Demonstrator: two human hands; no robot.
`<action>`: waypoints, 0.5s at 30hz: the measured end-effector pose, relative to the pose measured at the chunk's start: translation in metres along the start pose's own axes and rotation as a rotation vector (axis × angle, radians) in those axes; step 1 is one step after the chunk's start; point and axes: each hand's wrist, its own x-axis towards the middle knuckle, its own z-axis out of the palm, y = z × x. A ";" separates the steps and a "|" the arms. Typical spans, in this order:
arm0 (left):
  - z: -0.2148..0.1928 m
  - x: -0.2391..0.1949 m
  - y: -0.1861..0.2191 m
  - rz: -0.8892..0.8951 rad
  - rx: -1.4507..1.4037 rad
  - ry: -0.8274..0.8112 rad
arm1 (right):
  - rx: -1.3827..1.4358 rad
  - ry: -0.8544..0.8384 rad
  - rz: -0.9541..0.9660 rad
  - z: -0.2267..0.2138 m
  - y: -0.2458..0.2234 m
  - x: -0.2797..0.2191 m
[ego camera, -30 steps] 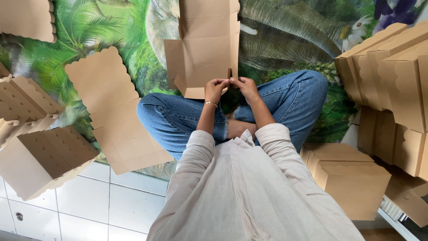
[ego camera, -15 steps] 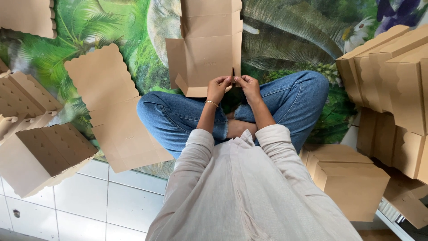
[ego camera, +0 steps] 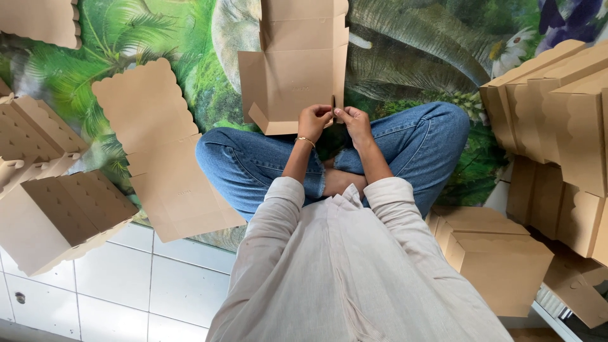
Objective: Assembling small cardboard boxes from flat sheets by folding along pre-scored lines and tucking in tabs.
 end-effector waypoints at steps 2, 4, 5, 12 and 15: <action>0.003 0.004 -0.010 -0.004 0.005 -0.004 | -0.014 0.002 -0.011 0.001 -0.001 -0.003; 0.006 0.007 -0.010 -0.001 0.006 -0.014 | -0.032 0.009 -0.030 -0.001 -0.007 -0.005; 0.003 0.005 -0.008 -0.020 -0.025 -0.019 | -0.062 0.007 -0.021 -0.001 -0.011 -0.008; -0.005 -0.006 0.015 -0.049 -0.068 -0.097 | -0.154 -0.016 -0.111 -0.012 -0.008 -0.001; 0.002 0.009 0.004 -0.015 0.007 -0.116 | -0.155 -0.027 -0.108 -0.011 -0.007 0.001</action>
